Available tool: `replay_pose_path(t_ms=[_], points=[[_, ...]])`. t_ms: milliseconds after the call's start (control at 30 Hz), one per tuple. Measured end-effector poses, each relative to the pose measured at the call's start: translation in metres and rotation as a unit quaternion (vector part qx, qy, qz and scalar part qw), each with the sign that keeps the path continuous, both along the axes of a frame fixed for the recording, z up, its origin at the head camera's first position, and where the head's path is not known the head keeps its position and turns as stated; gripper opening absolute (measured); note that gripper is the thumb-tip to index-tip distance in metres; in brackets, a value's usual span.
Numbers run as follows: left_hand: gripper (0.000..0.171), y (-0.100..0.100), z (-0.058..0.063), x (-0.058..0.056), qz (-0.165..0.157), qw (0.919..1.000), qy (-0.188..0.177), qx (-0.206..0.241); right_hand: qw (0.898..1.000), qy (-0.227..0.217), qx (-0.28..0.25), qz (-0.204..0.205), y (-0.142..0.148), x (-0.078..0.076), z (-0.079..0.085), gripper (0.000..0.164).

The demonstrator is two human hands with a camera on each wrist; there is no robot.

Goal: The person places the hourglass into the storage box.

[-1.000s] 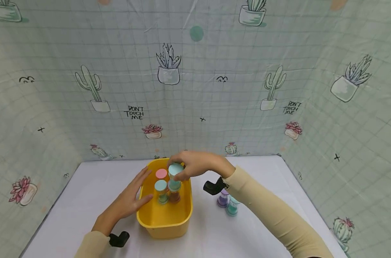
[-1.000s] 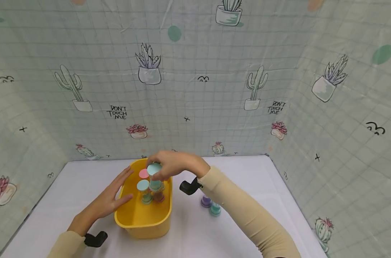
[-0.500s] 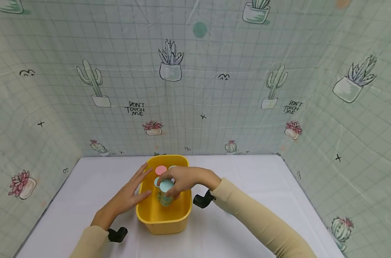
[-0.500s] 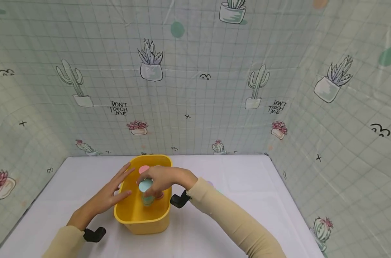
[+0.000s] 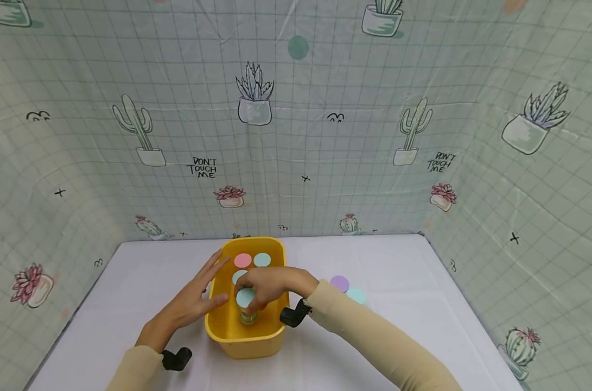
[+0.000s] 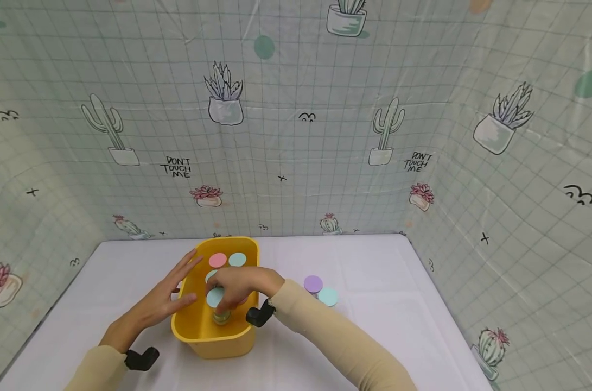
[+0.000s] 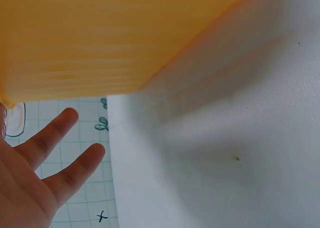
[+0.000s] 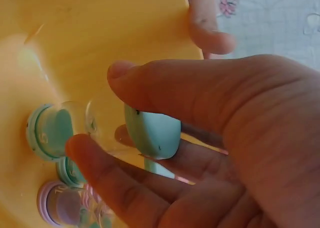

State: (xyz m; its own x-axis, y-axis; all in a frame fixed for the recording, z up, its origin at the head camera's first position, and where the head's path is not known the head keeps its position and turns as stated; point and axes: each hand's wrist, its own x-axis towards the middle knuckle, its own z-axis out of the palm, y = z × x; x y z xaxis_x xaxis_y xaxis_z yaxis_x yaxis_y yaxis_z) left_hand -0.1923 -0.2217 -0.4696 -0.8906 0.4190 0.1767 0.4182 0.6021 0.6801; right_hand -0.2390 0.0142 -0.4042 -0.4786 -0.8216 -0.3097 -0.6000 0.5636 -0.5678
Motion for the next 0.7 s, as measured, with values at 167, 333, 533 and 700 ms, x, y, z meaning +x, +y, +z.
replay_pose_path(t_ms=[167,333,533,700], points=[[0.081,0.001,-0.001,0.0,0.004,0.9999,-0.009,0.001,0.999,0.025,0.026,0.018,-0.008,0.001,0.0,0.036],[0.082,0.001,-0.001,0.001,0.004,0.9999,-0.012,-0.003,0.998,0.029,0.051,0.014,-0.016,0.001,-0.002,0.044],[0.08,0.001,-0.001,0.002,0.01,0.9998,-0.018,-0.009,0.998,0.0,0.055,-0.002,-0.019,0.001,-0.004,0.041],[0.079,0.001,0.0,0.001,0.008,0.9998,-0.016,-0.005,0.998,-0.009,0.056,-0.01,-0.022,0.0,-0.004,0.042]])
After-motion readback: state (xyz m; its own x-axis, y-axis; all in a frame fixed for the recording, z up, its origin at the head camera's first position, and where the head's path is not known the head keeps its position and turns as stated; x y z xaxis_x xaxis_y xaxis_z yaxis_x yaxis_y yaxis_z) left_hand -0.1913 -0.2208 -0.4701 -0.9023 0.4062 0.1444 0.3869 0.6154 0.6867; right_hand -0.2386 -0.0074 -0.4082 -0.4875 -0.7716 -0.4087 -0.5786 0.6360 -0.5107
